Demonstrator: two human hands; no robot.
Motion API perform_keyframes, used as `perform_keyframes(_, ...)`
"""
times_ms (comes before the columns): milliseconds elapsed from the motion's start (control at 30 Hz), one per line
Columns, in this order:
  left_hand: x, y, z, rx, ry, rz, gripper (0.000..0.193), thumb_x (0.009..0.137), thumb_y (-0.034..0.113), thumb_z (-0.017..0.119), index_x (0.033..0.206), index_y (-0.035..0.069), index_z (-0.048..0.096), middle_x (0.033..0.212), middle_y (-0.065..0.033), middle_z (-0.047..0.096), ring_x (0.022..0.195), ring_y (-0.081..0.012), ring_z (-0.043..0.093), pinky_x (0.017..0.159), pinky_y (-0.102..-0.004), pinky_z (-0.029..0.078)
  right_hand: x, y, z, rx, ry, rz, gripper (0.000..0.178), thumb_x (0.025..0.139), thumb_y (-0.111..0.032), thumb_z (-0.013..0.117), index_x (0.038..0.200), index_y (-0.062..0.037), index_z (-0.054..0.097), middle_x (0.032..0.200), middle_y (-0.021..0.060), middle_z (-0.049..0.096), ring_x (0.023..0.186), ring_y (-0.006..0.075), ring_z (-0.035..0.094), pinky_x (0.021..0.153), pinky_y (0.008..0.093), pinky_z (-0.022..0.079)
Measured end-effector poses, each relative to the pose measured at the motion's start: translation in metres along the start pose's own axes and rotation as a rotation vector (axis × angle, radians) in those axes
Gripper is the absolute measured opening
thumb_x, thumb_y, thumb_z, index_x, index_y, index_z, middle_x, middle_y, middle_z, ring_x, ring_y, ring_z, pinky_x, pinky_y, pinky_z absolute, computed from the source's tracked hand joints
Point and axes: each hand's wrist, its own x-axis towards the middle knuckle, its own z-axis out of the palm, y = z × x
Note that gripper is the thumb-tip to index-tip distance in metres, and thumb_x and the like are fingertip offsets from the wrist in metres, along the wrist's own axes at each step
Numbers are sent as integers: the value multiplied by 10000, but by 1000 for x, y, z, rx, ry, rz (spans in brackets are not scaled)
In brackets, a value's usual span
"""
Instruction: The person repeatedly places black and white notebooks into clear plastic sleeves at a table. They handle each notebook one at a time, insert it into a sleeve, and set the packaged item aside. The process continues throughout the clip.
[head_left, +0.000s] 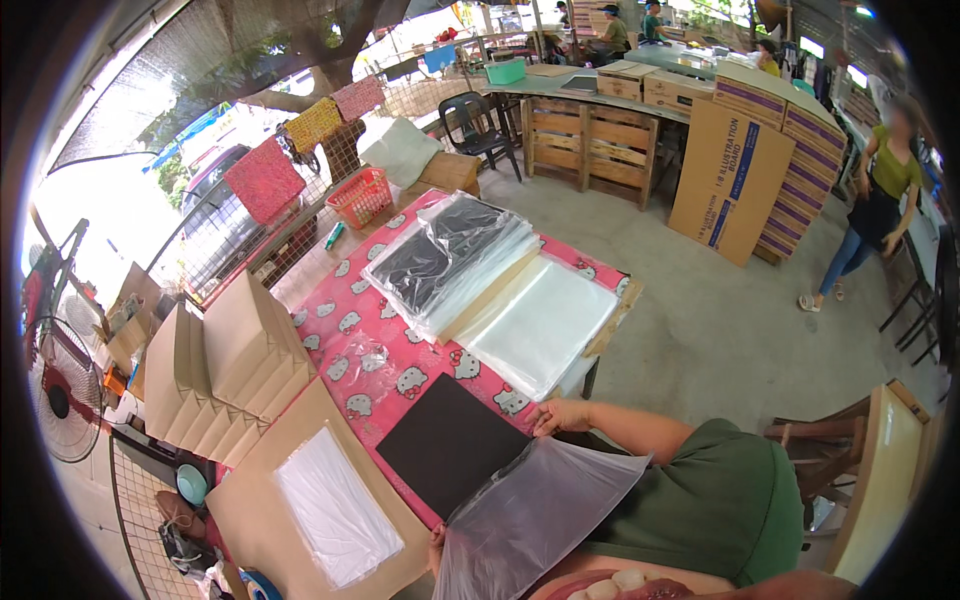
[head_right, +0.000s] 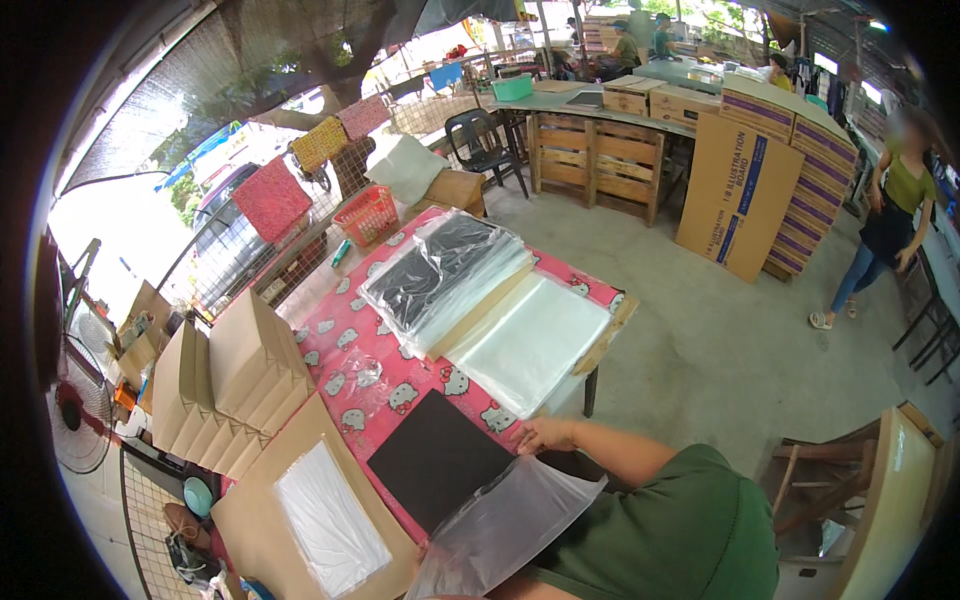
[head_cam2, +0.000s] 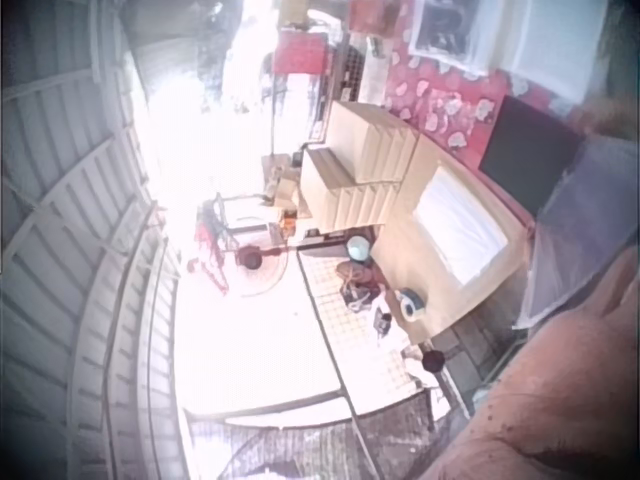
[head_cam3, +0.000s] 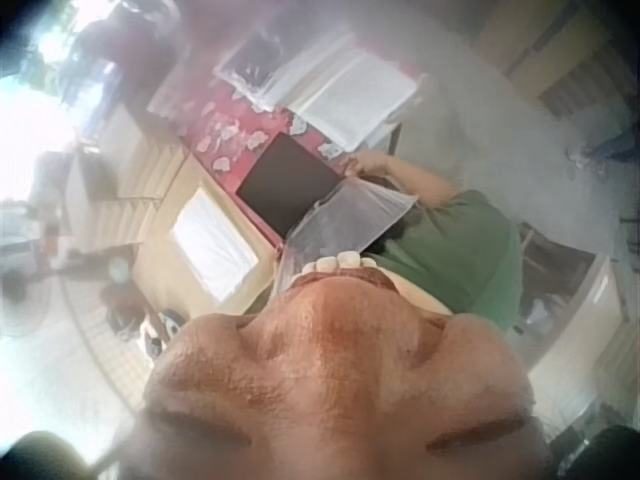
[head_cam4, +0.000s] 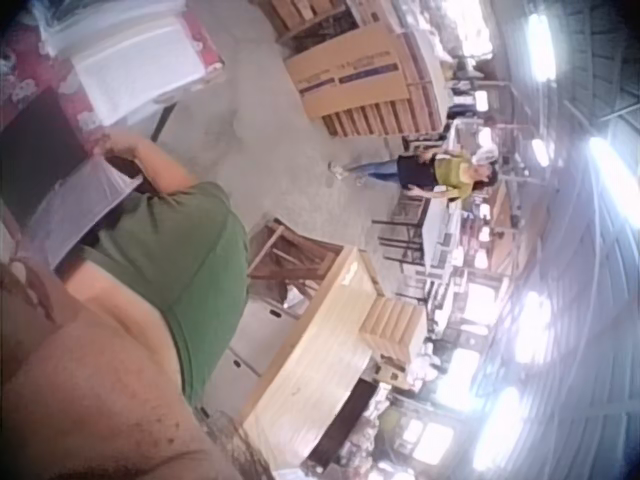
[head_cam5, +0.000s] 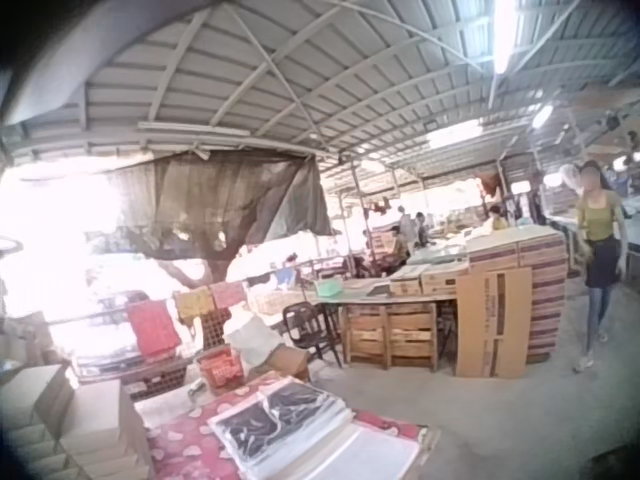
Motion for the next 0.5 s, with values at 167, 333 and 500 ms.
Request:
perform_keyframes(167, -17, 5, 30, 43, 52, 154, 196, 847, 140, 558, 1005, 26, 572, 912, -82, 621, 837, -181, 588, 801, -306, 466, 9, 19, 0, -189, 52, -163, 418, 792, -23, 656, 1181, -5, 505, 882, 62, 629, 807, 126, 600, 729, 260, 478)
perform_keyframes(333, -37, 10, 73, 142, 120, 346, 233, 824, 132, 564, 1019, 5, 576, 938, -107, 625, 866, -202, 596, 827, -315, 467, -4, 32, -5, -608, 165, -291, 468, 765, -67, 662, 1197, -14, 491, 1027, 114, 599, 928, 177, 586, 780, 309, 474)
perform_keyframes(500, -72, 19, 99, 294, 224, 587, 270, 801, 124, 571, 1032, -16, 580, 963, -132, 629, 895, -223, 605, 852, -325, 468, -104, -41, 52, -958, 141, -709, 607, 756, -152, 680, 1297, -47, 425, 1256, 120, 496, 1172, 206, 470, 991, 316, 349)
